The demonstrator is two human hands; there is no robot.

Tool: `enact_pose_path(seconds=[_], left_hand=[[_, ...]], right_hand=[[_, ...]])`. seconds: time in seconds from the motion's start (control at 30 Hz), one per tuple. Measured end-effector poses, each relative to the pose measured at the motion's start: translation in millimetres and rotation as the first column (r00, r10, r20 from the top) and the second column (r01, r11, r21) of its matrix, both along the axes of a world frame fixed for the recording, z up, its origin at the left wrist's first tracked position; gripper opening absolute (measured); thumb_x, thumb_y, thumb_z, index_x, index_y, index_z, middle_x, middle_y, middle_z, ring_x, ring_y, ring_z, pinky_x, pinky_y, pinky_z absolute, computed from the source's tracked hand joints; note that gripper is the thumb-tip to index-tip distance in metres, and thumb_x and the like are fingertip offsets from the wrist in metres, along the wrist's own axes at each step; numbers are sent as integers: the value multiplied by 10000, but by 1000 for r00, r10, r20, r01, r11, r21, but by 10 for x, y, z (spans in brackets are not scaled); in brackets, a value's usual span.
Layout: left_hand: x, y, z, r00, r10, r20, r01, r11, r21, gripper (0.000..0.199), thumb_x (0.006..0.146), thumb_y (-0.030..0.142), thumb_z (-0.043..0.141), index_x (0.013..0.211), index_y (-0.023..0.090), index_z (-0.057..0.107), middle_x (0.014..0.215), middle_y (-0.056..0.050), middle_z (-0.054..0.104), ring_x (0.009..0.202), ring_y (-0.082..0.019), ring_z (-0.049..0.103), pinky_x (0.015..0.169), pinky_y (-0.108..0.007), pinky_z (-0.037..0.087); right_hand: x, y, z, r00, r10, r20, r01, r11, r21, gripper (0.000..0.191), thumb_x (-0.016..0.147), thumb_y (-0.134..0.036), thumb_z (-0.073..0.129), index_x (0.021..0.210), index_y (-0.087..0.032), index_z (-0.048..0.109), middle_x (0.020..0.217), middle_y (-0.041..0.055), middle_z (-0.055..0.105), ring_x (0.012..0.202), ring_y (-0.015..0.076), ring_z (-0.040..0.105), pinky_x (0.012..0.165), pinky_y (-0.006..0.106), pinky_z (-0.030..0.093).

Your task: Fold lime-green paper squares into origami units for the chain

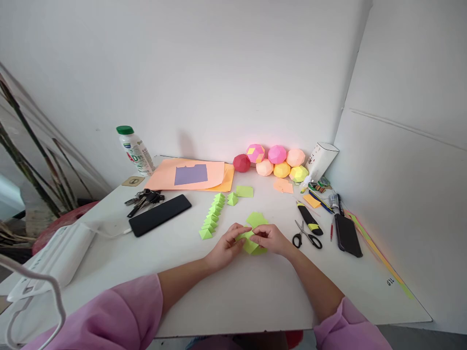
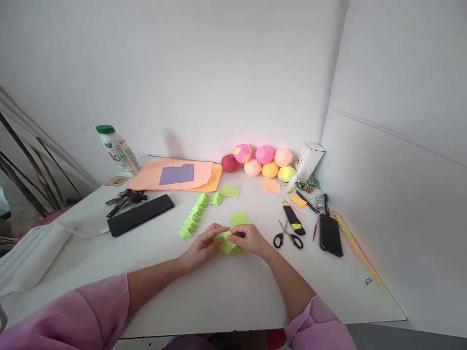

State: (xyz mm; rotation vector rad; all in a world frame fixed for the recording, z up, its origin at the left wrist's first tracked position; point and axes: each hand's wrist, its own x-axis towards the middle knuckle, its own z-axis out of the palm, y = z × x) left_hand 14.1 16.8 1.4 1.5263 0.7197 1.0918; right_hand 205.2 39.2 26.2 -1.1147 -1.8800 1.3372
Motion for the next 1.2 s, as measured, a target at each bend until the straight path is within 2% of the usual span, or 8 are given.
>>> enact_pose_path(seconds=[0.13,0.3,0.53,0.73,0.83,0.93,1.07,1.2], left_hand=[[11,11,-29,1000,-15,16,15,1000,1,337,835,331,511,1166,274,544,936,-48,463,868,-170,481,759,-306,433],[24,0,-43,1000,-4,-21,2,997,-80,367,821,386,517,1164,260,542,884,-28,462,755,-141,491,693,-280,459],[30,-47,57,995,2,-99,-13,994,-111,347,824,408,495,1087,204,591,778,-21,510,572,-103,444,545,-236,414],[34,-67,77,997,25,-80,-37,987,-158,368,799,423,522,1073,192,604,738,-30,587,543,-111,460,504,-227,402],[34,-69,78,994,56,-96,-70,988,-141,362,784,427,539,1048,195,627,714,-37,627,619,-152,531,531,-238,431],[32,-65,75,993,60,-100,-72,991,-115,343,792,411,534,1040,196,633,796,-49,664,728,-180,577,615,-261,460],[28,-56,55,995,25,-93,-36,993,-111,326,823,377,507,1070,193,614,965,-64,665,854,-191,586,752,-283,455],[25,-58,51,997,1,-79,-11,993,-119,323,831,369,503,1083,195,604,1000,-61,658,897,-191,579,795,-283,442]], right_hand=[[-14,1,25,1000,-25,-15,27,991,131,232,746,-385,623,699,-158,629,724,20,538,600,106,461,528,228,388],[-18,-13,71,998,-59,-29,63,986,152,229,749,-384,617,707,-161,649,671,20,578,594,117,479,548,247,406],[-26,-13,53,980,-171,-102,176,983,52,239,673,-375,695,740,-159,617,662,-2,565,572,103,481,549,239,412],[-55,-23,64,978,-144,-150,148,989,15,245,685,-384,683,789,-166,640,713,10,585,637,119,522,589,250,436],[-67,-31,95,980,-129,-148,132,991,7,226,695,-376,676,763,-163,642,689,7,576,593,106,498,543,235,418],[-73,-33,110,979,-138,-149,134,990,-36,221,684,-369,687,743,-161,637,634,-13,550,516,83,454,492,223,392],[-76,-29,99,975,-145,-170,130,987,-94,218,677,-359,695,738,-158,635,610,-23,539,497,77,448,480,219,394],[-75,-28,82,972,-147,-183,129,986,-109,216,685,-358,689,747,-156,643,625,-16,552,505,78,450,476,216,398]])
